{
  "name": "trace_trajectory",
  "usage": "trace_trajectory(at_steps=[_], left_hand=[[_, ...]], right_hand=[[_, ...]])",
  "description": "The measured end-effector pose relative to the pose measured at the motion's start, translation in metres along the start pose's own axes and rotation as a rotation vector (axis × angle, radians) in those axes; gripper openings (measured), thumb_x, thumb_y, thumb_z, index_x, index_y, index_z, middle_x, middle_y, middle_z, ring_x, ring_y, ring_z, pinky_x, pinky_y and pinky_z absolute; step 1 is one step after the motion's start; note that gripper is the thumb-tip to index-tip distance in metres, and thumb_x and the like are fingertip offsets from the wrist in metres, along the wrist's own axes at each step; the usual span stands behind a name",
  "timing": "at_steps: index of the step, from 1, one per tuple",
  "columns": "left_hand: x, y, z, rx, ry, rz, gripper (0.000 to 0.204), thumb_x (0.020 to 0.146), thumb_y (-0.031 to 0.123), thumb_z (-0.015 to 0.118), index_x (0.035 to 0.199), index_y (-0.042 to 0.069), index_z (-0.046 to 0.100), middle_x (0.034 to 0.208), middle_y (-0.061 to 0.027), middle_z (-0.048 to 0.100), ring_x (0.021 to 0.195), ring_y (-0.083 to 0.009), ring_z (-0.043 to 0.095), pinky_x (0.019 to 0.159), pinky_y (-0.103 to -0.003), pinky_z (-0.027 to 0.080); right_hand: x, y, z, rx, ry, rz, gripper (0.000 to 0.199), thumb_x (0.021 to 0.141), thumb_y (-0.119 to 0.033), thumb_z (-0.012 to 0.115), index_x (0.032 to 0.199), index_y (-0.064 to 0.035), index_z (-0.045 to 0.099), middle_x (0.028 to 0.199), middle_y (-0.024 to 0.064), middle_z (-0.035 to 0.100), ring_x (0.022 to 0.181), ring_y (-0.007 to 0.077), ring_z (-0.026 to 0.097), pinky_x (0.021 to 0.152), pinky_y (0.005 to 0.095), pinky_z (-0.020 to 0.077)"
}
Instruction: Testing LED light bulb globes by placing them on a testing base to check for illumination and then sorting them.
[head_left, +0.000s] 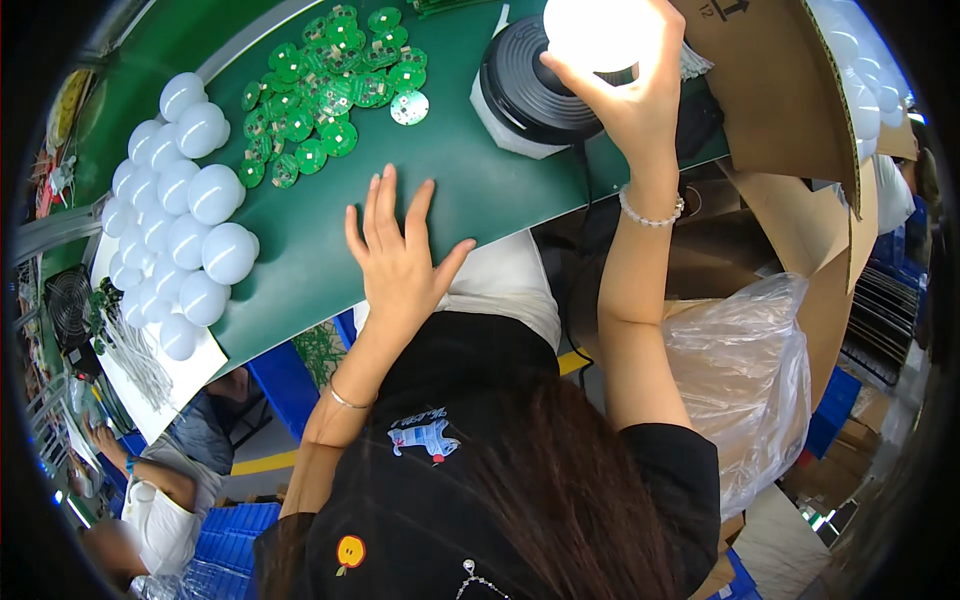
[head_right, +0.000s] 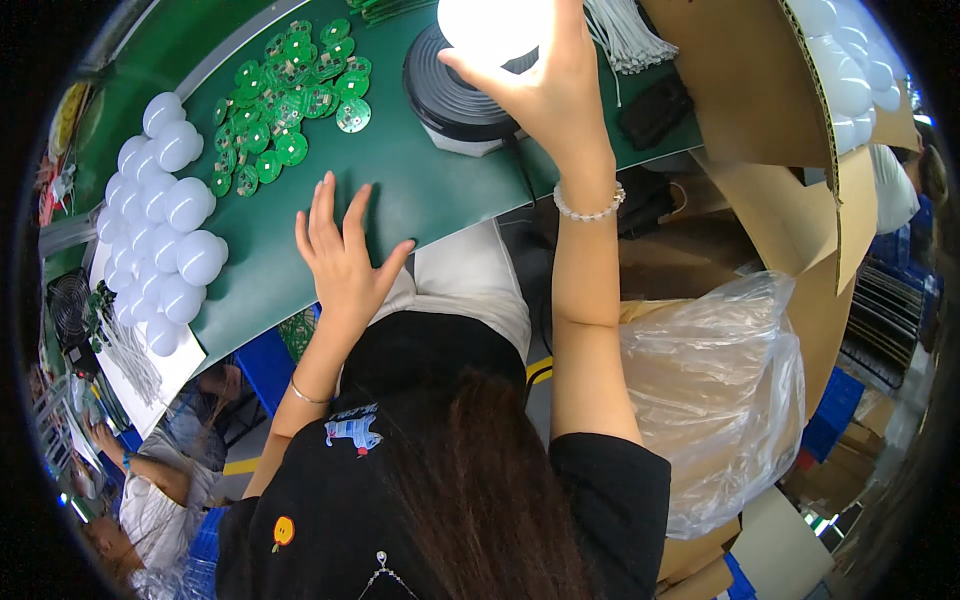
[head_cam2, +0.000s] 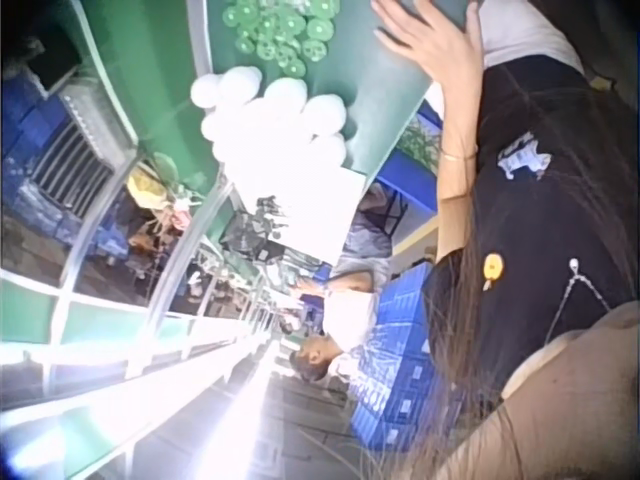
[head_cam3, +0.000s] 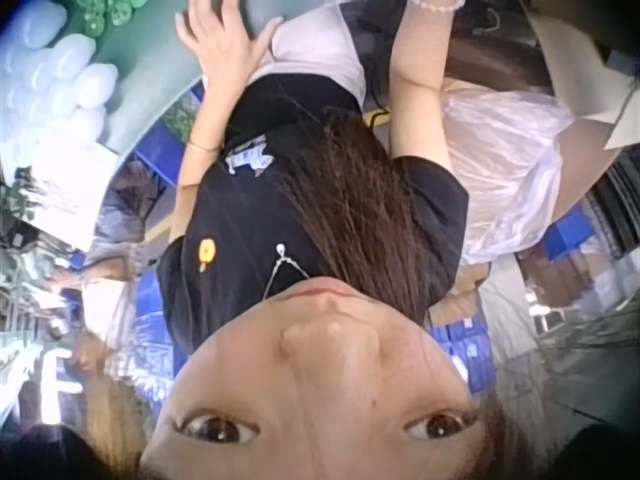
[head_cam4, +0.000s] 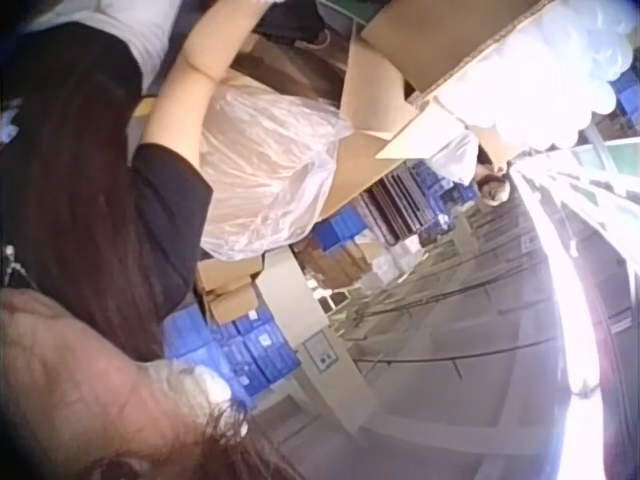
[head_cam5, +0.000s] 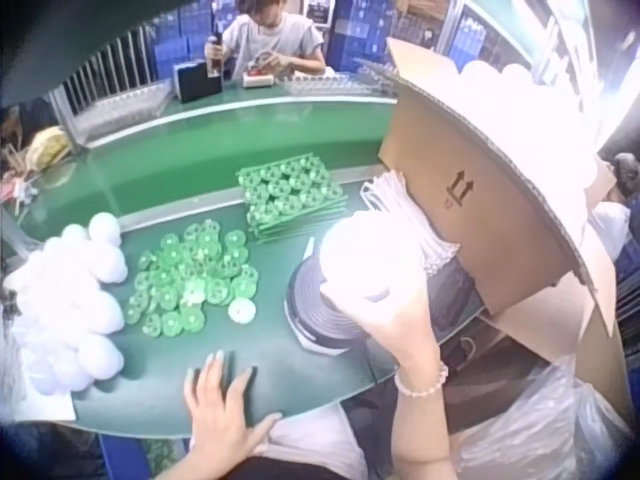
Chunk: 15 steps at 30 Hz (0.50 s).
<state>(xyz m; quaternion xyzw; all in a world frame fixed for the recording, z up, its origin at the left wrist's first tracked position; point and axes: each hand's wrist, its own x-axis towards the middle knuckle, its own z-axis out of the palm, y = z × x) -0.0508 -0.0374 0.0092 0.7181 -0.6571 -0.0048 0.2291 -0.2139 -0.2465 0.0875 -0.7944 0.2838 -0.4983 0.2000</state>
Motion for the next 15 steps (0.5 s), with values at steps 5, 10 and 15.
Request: trace_trajectory(at_steps=[5, 10, 15], left_hand=[[0.000, 0.000, 0.001, 0.005, 0.003, 0.009, 0.077, 0.075, 0.046, 0.074, 0.135, 0.007, 0.045, 0.148, -0.0241, 0.030, 0.137, -0.0377, 0.030, 0.108, -0.059, 0.019], [0.000, -0.001, 0.002, 0.000, 0.019, 0.014, 0.078, 0.075, 0.045, 0.074, 0.136, 0.006, 0.044, 0.148, -0.0238, 0.031, 0.136, -0.0376, 0.032, 0.109, -0.058, 0.019], [-0.001, -0.001, 0.002, 0.003, 0.012, 0.016, 0.078, 0.074, 0.042, 0.075, 0.137, 0.007, 0.043, 0.148, -0.0230, 0.031, 0.136, -0.0376, 0.032, 0.110, -0.056, 0.019]], right_hand=[[-0.008, 0.009, -0.007, -0.101, 0.012, 0.017, 0.070, 0.065, -0.011, 0.085, 0.124, 0.0046, 0.051, 0.119, 0.0193, 0.056, 0.111, 0.0304, 0.055, 0.095, 0.0387, 0.0443], [-0.018, -0.002, -0.024, -0.267, 0.016, -0.036, 0.072, 0.066, -0.011, 0.084, 0.127, 0.0027, 0.048, 0.122, 0.0188, 0.054, 0.112, 0.0297, 0.054, 0.095, 0.0393, 0.0444], [-0.020, -0.010, -0.025, -0.378, 0.013, -0.190, 0.072, 0.064, -0.014, 0.085, 0.125, 0.0019, 0.049, 0.119, 0.0183, 0.054, 0.110, 0.0306, 0.053, 0.094, 0.0395, 0.0434]])
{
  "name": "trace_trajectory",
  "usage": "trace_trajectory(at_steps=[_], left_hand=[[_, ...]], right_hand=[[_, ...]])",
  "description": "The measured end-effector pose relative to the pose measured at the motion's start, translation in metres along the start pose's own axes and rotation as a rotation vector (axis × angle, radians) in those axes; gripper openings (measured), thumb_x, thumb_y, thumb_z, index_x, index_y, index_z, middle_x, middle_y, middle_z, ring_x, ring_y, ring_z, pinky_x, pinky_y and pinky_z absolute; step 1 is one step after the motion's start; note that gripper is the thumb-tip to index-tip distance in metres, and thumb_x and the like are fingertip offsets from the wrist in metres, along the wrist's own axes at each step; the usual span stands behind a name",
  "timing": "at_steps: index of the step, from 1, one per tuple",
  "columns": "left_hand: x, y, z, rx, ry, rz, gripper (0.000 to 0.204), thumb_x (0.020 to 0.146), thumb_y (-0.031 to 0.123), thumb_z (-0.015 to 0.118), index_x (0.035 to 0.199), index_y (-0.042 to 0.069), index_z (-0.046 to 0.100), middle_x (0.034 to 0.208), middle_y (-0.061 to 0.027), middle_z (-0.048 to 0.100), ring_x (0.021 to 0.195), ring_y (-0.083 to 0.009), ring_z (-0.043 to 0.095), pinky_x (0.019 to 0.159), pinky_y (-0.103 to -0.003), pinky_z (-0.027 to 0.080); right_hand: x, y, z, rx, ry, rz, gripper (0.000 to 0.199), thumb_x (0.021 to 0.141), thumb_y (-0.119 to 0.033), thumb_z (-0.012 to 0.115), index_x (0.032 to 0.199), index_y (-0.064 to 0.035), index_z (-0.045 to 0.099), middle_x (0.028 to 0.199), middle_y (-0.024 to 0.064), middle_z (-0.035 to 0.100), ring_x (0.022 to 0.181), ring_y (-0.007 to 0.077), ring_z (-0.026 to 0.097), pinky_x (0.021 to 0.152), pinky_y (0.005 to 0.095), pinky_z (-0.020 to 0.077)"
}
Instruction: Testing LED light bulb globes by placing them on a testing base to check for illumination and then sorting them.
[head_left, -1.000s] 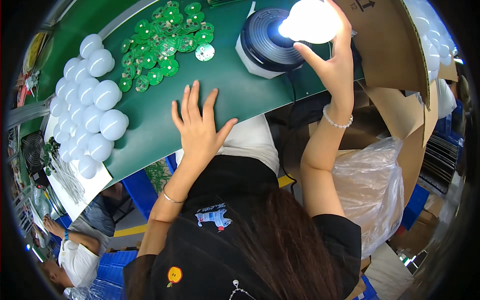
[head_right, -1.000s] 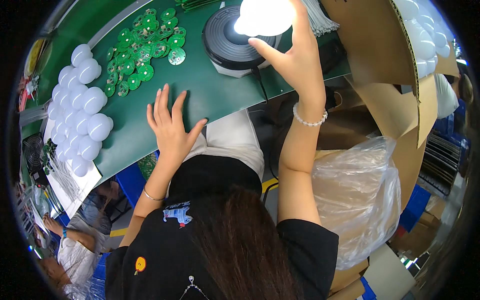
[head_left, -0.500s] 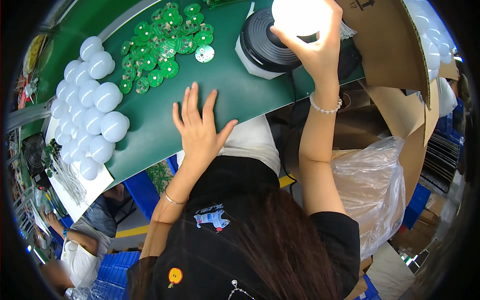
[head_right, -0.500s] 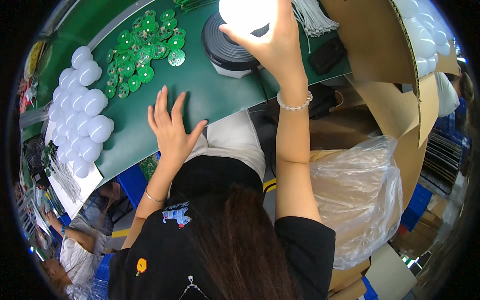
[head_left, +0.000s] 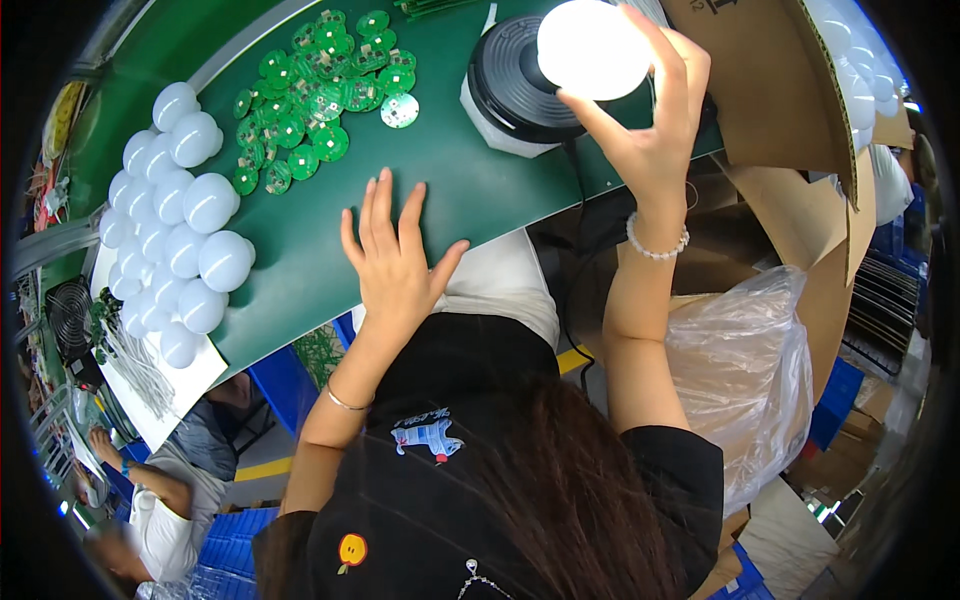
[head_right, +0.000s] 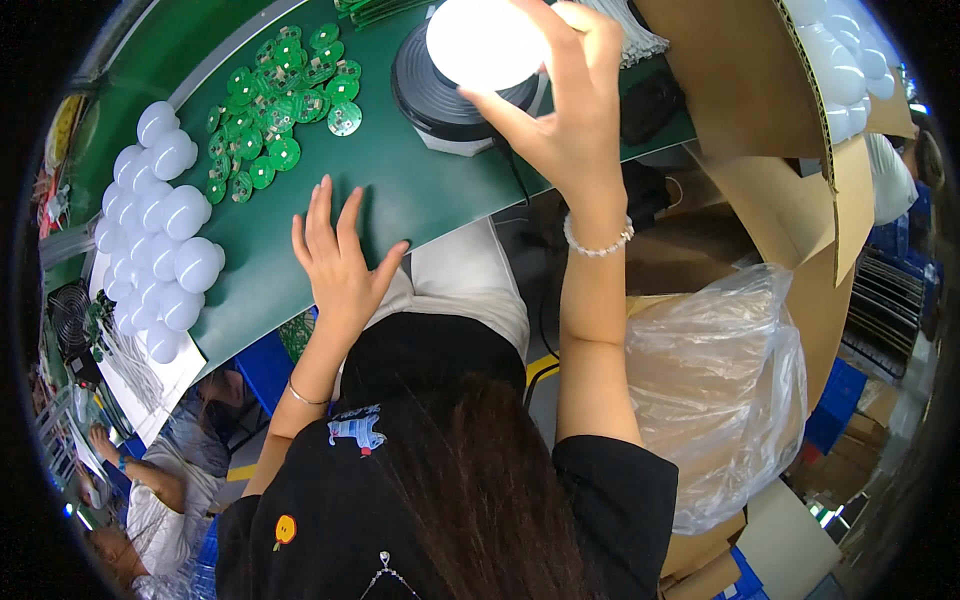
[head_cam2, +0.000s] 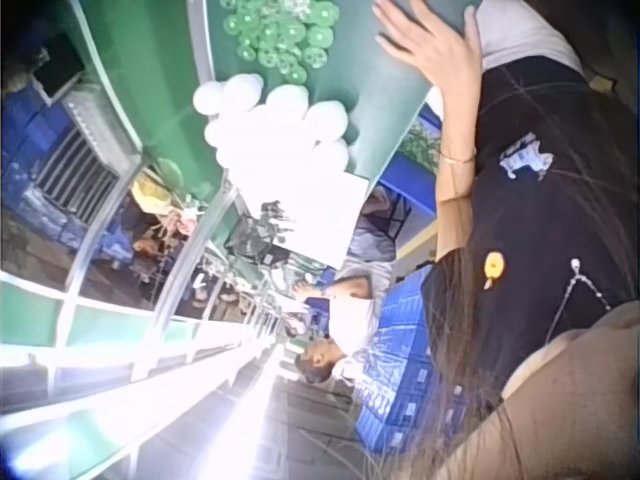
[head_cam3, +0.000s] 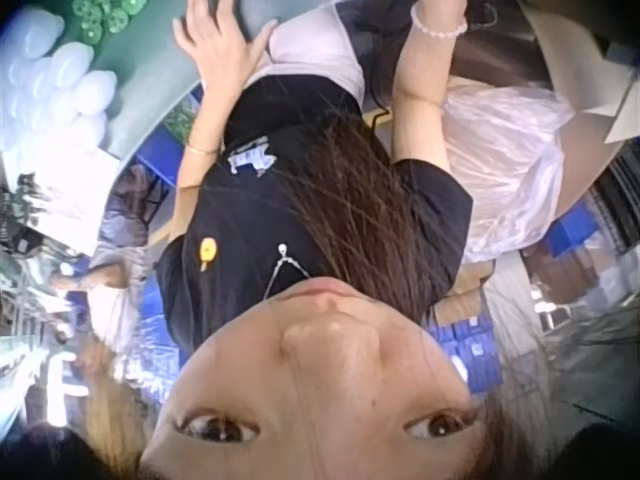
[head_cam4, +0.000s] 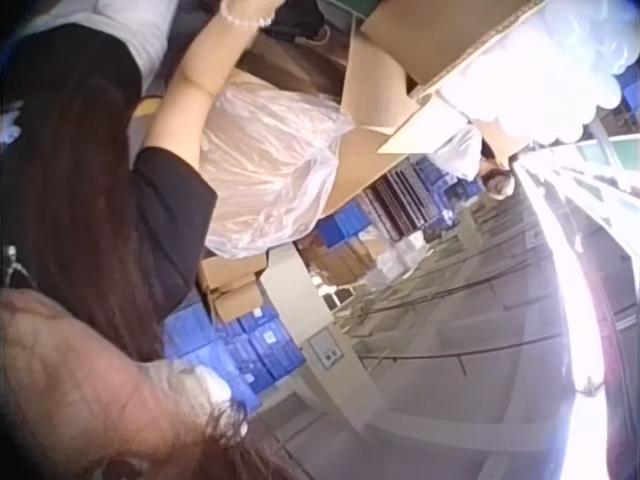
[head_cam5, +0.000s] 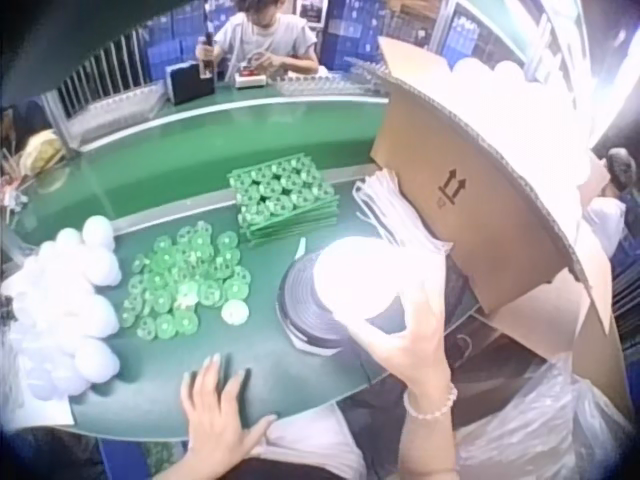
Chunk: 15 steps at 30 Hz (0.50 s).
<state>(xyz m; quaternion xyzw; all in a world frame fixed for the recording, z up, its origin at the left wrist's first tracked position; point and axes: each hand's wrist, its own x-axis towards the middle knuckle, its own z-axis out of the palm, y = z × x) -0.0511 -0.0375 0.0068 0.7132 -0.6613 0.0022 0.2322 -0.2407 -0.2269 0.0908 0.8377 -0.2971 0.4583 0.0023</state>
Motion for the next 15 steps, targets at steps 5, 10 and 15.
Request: trace_trajectory(at_steps=[5, 10, 15], left_hand=[[0.000, 0.000, -0.001, 0.014, -0.004, -0.001, 0.078, 0.074, 0.042, 0.075, 0.136, 0.007, 0.044, 0.148, -0.0221, 0.031, 0.136, -0.0373, 0.032, 0.110, -0.055, 0.019], [0.000, 0.001, -0.001, 0.017, -0.008, -0.007, 0.076, 0.074, 0.042, 0.075, 0.136, 0.008, 0.044, 0.148, -0.0210, 0.031, 0.137, -0.0364, 0.030, 0.111, -0.054, 0.018], [0.000, 0.000, -0.001, 0.013, -0.007, 0.009, 0.076, 0.074, 0.042, 0.075, 0.135, 0.008, 0.045, 0.148, -0.0204, 0.032, 0.138, -0.0360, 0.030, 0.111, -0.054, 0.018]], right_hand=[[0.015, 0.003, 0.022, 0.148, 0.061, 0.064, 0.071, 0.059, -0.014, 0.090, 0.117, 0.0012, 0.053, 0.113, 0.0172, 0.055, 0.105, 0.0315, 0.054, 0.091, 0.0405, 0.0443], [0.013, 0.001, 0.031, 0.357, 0.090, 0.264, 0.070, 0.064, -0.013, 0.087, 0.122, 0.0014, 0.050, 0.116, 0.0148, 0.055, 0.109, 0.0267, 0.054, 0.095, 0.0372, 0.0438], [0.002, -0.002, 0.025, 0.506, 0.046, 0.489, 0.072, 0.067, -0.013, 0.085, 0.126, 0.0030, 0.048, 0.117, 0.0160, 0.054, 0.110, 0.0266, 0.054, 0.095, 0.0372, 0.0442]])
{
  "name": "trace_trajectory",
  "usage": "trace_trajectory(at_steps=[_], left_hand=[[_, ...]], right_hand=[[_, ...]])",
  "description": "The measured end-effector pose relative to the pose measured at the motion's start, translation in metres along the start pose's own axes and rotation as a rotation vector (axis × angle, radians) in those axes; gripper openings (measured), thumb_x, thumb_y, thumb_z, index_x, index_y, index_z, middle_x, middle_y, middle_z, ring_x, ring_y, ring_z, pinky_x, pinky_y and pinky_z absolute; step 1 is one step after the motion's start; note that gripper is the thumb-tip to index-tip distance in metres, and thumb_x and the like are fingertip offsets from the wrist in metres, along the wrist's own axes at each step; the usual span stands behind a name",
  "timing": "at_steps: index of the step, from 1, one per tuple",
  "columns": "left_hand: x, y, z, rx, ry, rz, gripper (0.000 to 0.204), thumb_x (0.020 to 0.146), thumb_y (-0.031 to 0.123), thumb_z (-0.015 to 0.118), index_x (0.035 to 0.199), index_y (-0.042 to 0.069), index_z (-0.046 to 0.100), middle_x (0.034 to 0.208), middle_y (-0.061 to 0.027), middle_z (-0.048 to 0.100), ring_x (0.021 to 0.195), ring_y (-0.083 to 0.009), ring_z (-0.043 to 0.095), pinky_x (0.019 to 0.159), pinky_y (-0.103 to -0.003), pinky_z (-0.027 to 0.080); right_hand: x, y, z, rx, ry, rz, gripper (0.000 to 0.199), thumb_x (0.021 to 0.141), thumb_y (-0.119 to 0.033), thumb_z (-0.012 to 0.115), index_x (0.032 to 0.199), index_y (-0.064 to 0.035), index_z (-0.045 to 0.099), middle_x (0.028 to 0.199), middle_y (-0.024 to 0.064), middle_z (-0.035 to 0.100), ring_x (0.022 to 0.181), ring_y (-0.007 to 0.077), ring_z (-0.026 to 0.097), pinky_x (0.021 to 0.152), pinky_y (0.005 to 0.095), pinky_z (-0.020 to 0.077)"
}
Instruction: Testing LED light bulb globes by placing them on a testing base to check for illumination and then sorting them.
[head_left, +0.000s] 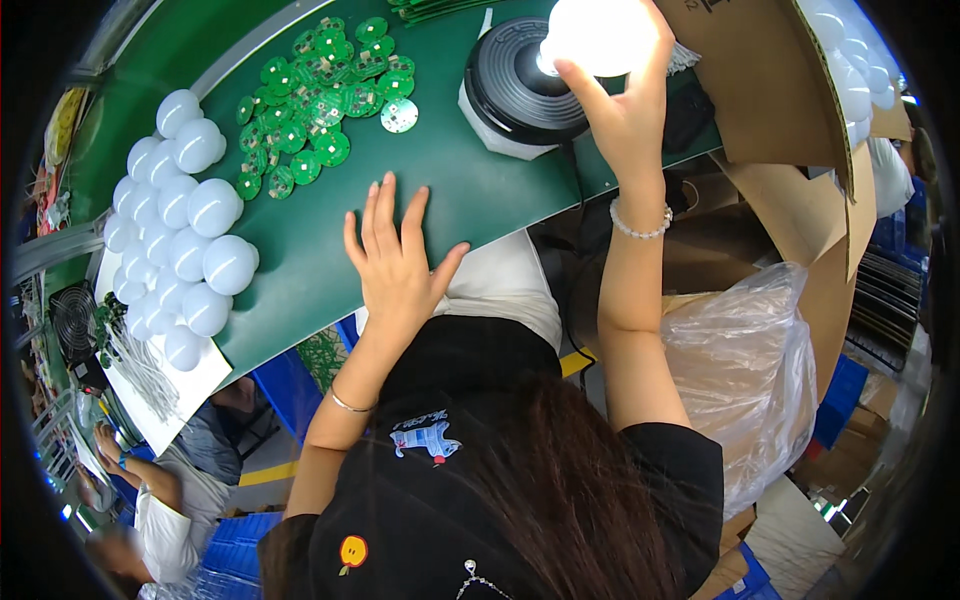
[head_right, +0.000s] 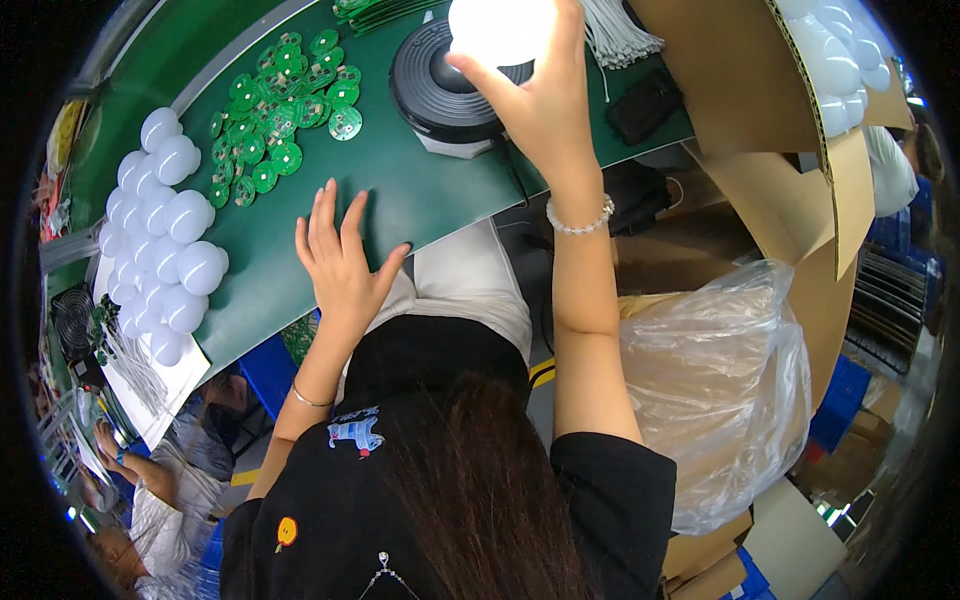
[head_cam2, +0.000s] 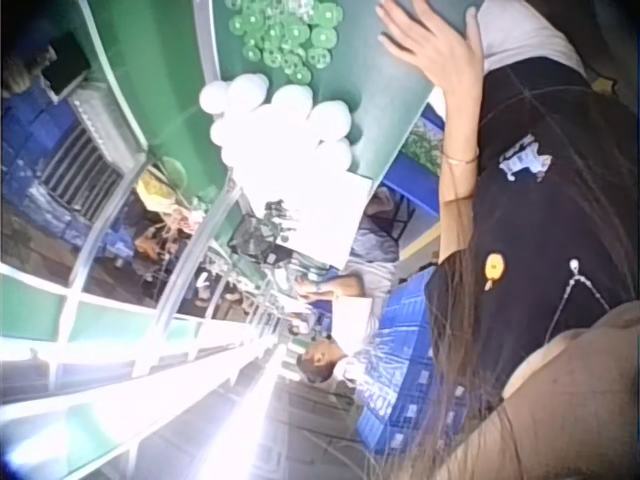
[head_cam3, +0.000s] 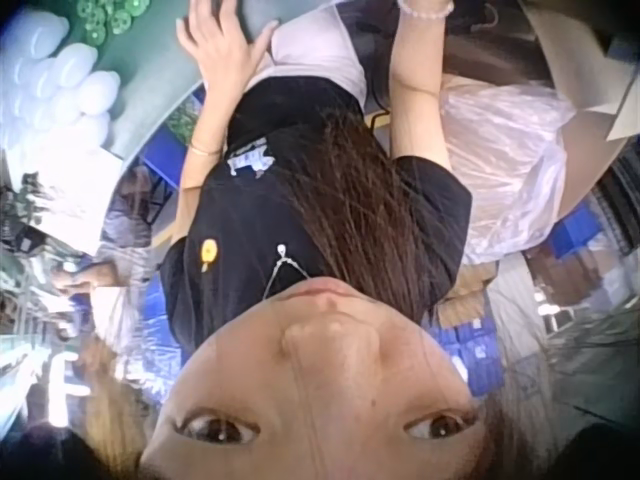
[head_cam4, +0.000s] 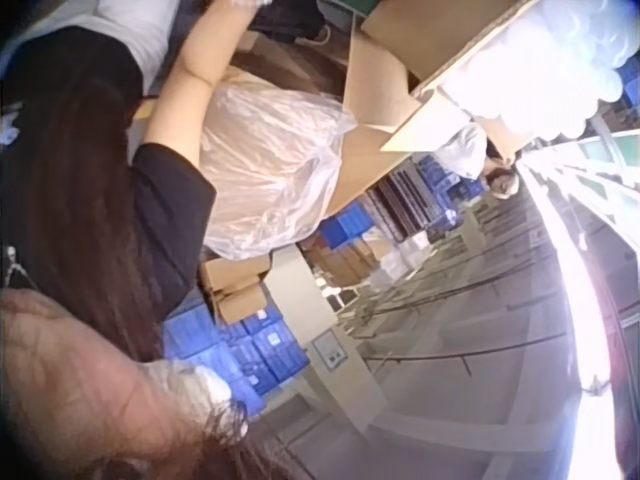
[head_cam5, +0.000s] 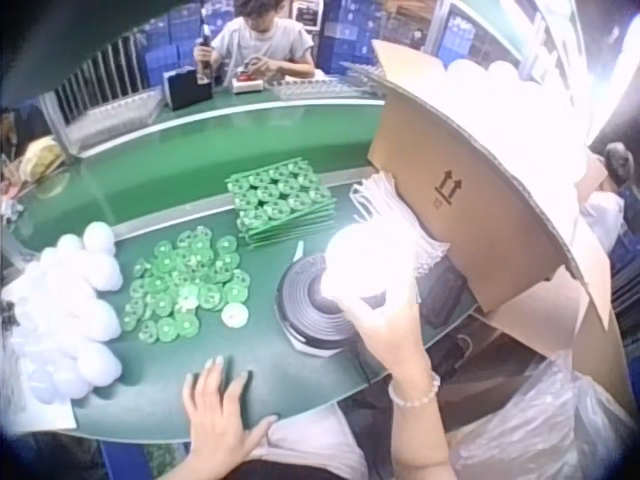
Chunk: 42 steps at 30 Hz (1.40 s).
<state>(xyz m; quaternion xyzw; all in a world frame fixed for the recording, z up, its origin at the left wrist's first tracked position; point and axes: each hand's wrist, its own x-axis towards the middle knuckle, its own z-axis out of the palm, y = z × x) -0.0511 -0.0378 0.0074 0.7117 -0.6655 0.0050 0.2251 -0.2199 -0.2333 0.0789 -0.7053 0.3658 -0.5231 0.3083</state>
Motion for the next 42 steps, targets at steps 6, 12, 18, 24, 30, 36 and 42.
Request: trace_trajectory(at_steps=[6, 12, 18, 24, 30, 36, 42], left_hand=[[0.000, 0.001, 0.000, -0.003, -0.012, 0.005, 0.073, 0.075, 0.040, 0.075, 0.134, 0.009, 0.046, 0.148, -0.0195, 0.033, 0.137, -0.0351, 0.031, 0.111, -0.054, 0.018], [-0.001, 0.000, -0.001, 0.006, -0.030, 0.009, 0.068, 0.076, 0.039, 0.074, 0.132, 0.009, 0.049, 0.147, -0.0193, 0.034, 0.136, -0.0349, 0.033, 0.110, -0.054, 0.019], [0.000, 0.001, -0.001, -0.005, -0.012, -0.002, 0.066, 0.077, 0.039, 0.073, 0.131, 0.009, 0.049, 0.146, -0.0187, 0.036, 0.135, -0.0346, 0.035, 0.110, -0.054, 0.019], [0.000, 0.001, -0.001, -0.018, -0.021, 0.003, 0.064, 0.076, 0.037, 0.073, 0.130, 0.009, 0.051, 0.146, -0.0176, 0.036, 0.135, -0.0341, 0.035, 0.110, -0.054, 0.020], [0.001, 0.001, -0.001, -0.011, -0.040, 0.001, 0.063, 0.077, 0.036, 0.072, 0.130, 0.010, 0.051, 0.145, -0.0167, 0.037, 0.135, -0.0330, 0.036, 0.110, -0.054, 0.020], [0.001, 0.001, -0.001, -0.008, -0.037, 0.013, 0.061, 0.076, 0.035, 0.073, 0.128, 0.010, 0.052, 0.145, -0.0158, 0.038, 0.134, -0.0330, 0.037, 0.110, -0.054, 0.020], [0.001, 0.001, -0.001, 0.022, -0.044, 0.019, 0.060, 0.078, 0.040, 0.071, 0.127, 0.010, 0.055, 0.143, -0.0178, 0.041, 0.132, -0.0327, 0.037, 0.108, -0.057, 0.022]], right_hand=[[-0.016, -0.009, -0.018, -0.373, -0.012, -0.311, 0.076, 0.070, -0.012, 0.080, 0.134, 0.0009, 0.043, 0.130, 0.0162, 0.048, 0.118, 0.0281, 0.049, 0.098, 0.0372, 0.0409], [-0.014, -0.017, -0.011, -0.526, -0.039, -0.396, 0.075, 0.068, -0.013, 0.083, 0.130, 0.0035, 0.044, 0.122, 0.0182, 0.051, 0.111, 0.0300, 0.052, 0.096, 0.0385, 0.0421], [0.000, -0.011, 0.008, -0.326, 0.081, -0.274, 0.072, 0.064, -0.014, 0.086, 0.123, 0.0042, 0.049, 0.113, 0.0177, 0.055, 0.105, 0.0305, 0.055, 0.092, 0.0386, 0.0446], [-0.004, 0.003, 0.009, -0.175, 0.110, -0.218, 0.067, 0.066, -0.013, 0.085, 0.121, 0.0026, 0.050, 0.113, 0.0166, 0.055, 0.103, 0.0285, 0.057, 0.091, 0.0374, 0.0447], [-0.003, 0.003, -0.008, -0.212, 0.006, -0.230, 0.068, 0.067, -0.013, 0.085, 0.124, 0.0004, 0.050, 0.119, 0.0164, 0.052, 0.107, 0.0284, 0.053, 0.094, 0.0379, 0.0429], [-0.019, -0.016, -0.024, -0.570, -0.066, -0.407, 0.074, 0.068, -0.010, 0.082, 0.132, -0.0028, 0.045, 0.129, 0.0145, 0.049, 0.117, 0.0291, 0.047, 0.099, 0.0378, 0.0394], [-0.003, -0.014, -0.001, -0.397, 0.010, -0.341, 0.070, 0.064, -0.016, 0.088, 0.121, 0.0022, 0.050, 0.116, 0.0174, 0.053, 0.105, 0.0289, 0.055, 0.091, 0.0385, 0.0460]])
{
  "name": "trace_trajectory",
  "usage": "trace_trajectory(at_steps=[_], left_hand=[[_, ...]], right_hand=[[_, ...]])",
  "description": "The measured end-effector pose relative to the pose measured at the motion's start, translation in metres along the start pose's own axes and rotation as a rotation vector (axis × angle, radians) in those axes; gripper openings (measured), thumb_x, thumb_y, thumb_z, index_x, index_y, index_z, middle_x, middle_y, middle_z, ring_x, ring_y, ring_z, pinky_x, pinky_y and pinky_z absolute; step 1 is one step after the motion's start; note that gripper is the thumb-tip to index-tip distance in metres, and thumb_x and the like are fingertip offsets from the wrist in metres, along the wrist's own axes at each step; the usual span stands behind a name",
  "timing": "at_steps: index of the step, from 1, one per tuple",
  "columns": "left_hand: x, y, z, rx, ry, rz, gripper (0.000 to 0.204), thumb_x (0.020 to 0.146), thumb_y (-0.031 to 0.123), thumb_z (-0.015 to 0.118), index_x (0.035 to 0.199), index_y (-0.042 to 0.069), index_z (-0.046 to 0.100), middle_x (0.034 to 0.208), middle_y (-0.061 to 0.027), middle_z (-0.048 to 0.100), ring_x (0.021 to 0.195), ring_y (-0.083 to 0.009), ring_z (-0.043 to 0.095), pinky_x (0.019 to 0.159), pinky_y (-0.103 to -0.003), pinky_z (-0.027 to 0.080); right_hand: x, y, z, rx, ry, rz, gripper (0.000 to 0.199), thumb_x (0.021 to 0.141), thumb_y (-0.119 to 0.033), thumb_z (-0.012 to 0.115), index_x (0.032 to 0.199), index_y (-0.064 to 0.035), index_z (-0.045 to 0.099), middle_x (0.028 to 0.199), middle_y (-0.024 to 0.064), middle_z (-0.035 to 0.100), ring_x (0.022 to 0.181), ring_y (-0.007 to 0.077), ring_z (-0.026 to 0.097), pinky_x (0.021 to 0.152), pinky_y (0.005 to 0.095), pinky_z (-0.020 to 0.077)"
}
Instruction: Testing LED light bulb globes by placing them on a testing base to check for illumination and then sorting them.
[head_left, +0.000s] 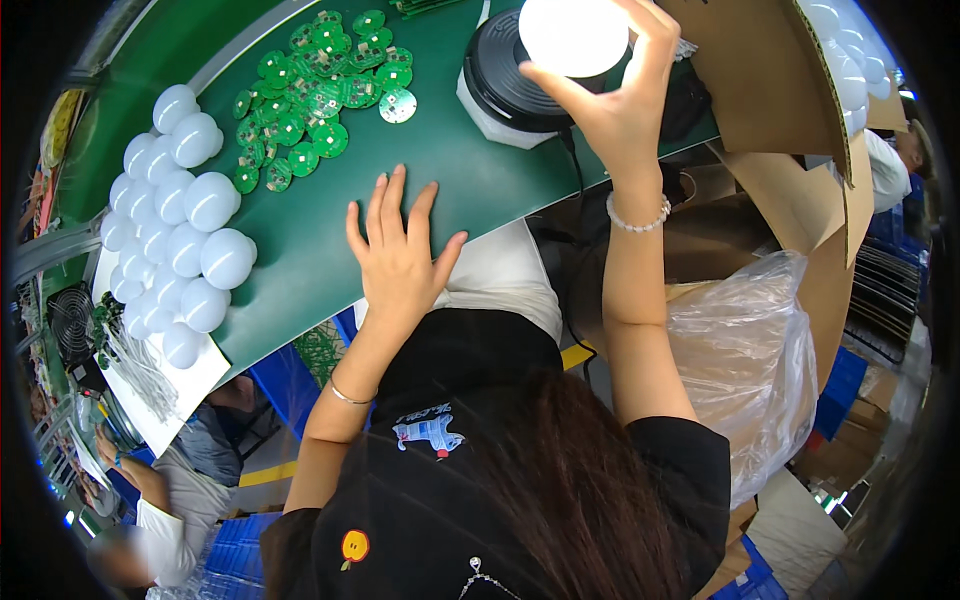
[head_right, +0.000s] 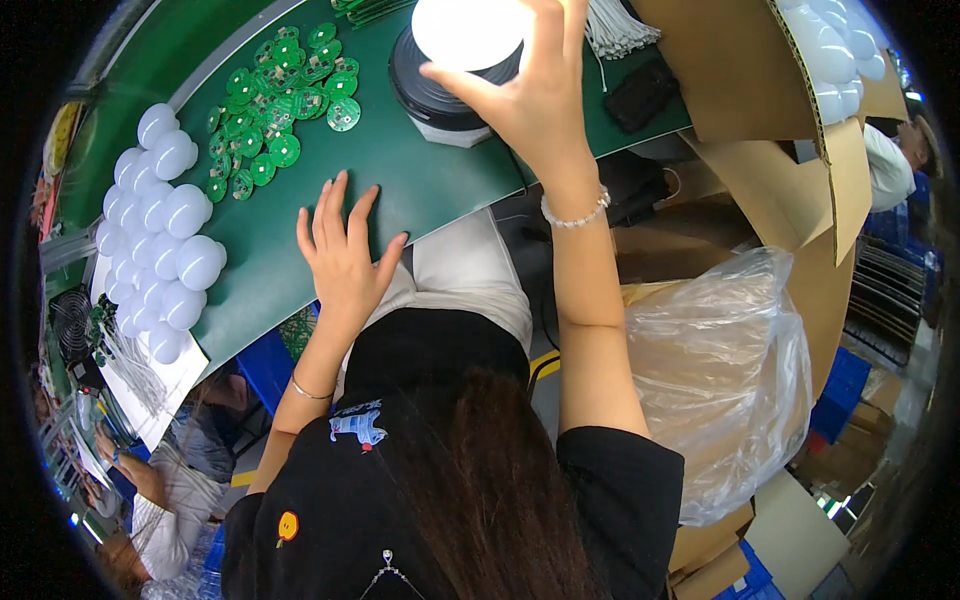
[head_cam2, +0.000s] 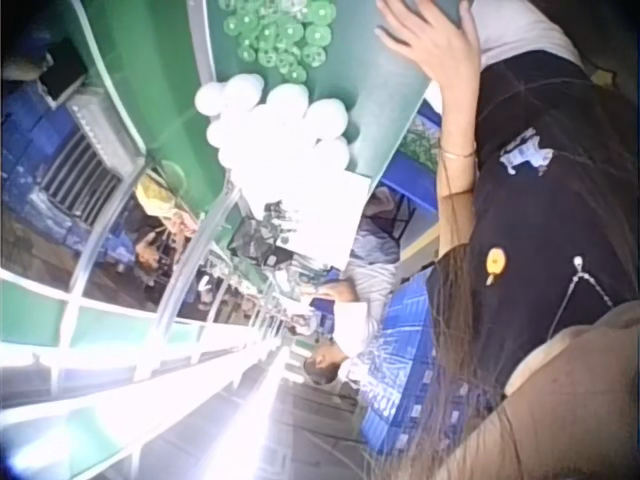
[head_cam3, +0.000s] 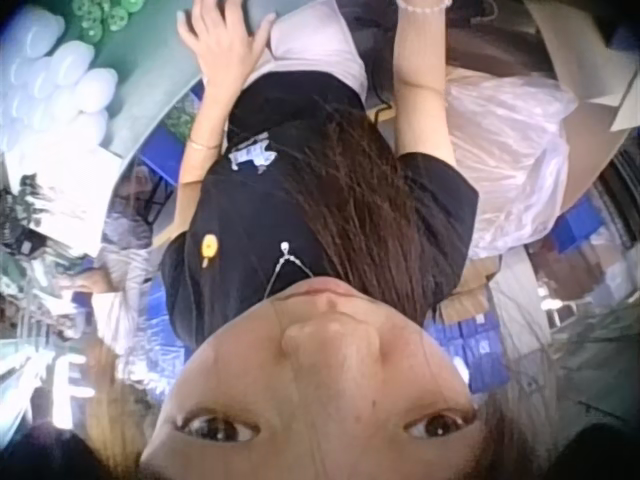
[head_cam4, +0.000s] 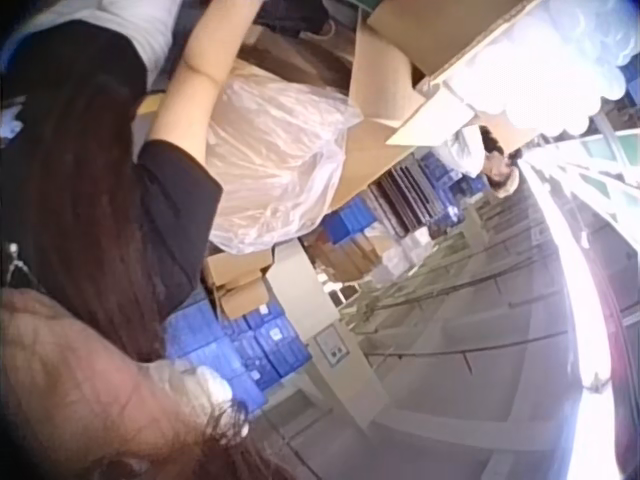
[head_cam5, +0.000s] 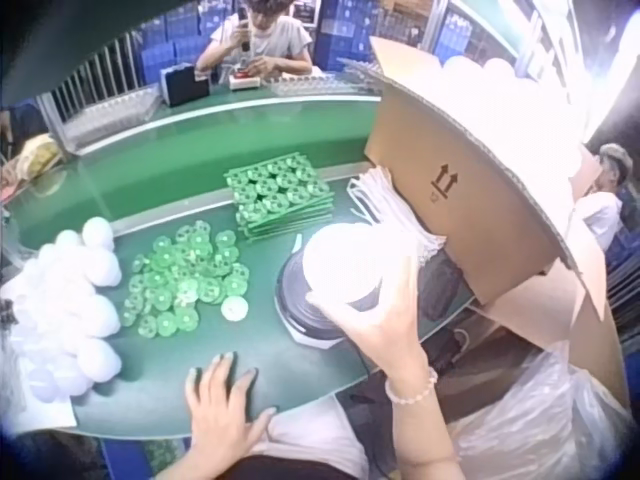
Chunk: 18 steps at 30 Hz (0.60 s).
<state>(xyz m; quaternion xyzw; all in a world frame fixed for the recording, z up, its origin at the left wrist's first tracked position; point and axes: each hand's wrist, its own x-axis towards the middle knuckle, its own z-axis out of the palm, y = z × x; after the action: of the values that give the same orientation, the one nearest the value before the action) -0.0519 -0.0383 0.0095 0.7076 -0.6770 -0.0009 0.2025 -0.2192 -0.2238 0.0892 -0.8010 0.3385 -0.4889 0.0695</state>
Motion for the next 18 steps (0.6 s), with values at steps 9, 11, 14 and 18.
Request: trace_trajectory(at_steps=[9, 11, 14, 18], left_hand=[[0.000, 0.000, 0.001, -0.013, 0.021, -0.015, 0.059, 0.078, 0.040, 0.071, 0.126, 0.011, 0.055, 0.143, -0.0173, 0.041, 0.132, -0.0324, 0.037, 0.108, -0.057, 0.021], [0.000, 0.000, 0.001, -0.004, 0.023, -0.004, 0.059, 0.078, 0.040, 0.071, 0.126, 0.011, 0.056, 0.143, -0.0172, 0.041, 0.132, -0.0324, 0.038, 0.108, -0.057, 0.022], [0.000, 0.000, 0.001, -0.006, 0.022, 0.000, 0.058, 0.078, 0.040, 0.071, 0.126, 0.011, 0.056, 0.143, -0.0170, 0.041, 0.132, -0.0323, 0.038, 0.108, -0.057, 0.022], [0.000, -0.001, 0.001, -0.007, 0.016, -0.002, 0.058, 0.078, 0.040, 0.071, 0.125, 0.011, 0.056, 0.143, -0.0165, 0.042, 0.132, -0.0323, 0.038, 0.107, -0.057, 0.022]], right_hand=[[0.002, 0.022, 0.012, 0.143, -0.047, 0.072, 0.065, 0.069, -0.011, 0.083, 0.122, 0.0032, 0.049, 0.115, 0.0165, 0.055, 0.104, 0.0288, 0.057, 0.092, 0.0383, 0.0450], [0.002, 0.026, 0.008, 0.130, -0.061, 0.032, 0.062, 0.070, -0.012, 0.082, 0.121, 0.0026, 0.050, 0.114, 0.0168, 0.055, 0.104, 0.0302, 0.056, 0.092, 0.0392, 0.0445], [-0.003, 0.023, -0.006, 0.024, -0.035, -0.016, 0.061, 0.069, -0.012, 0.083, 0.119, 0.0020, 0.052, 0.113, 0.0173, 0.054, 0.104, 0.0324, 0.055, 0.092, 0.0400, 0.0440], [-0.012, 0.011, -0.026, -0.162, -0.102, -0.063, 0.076, 0.065, -0.012, 0.085, 0.130, -0.0037, 0.047, 0.126, 0.0134, 0.051, 0.116, 0.0289, 0.047, 0.099, 0.0383, 0.0395]])
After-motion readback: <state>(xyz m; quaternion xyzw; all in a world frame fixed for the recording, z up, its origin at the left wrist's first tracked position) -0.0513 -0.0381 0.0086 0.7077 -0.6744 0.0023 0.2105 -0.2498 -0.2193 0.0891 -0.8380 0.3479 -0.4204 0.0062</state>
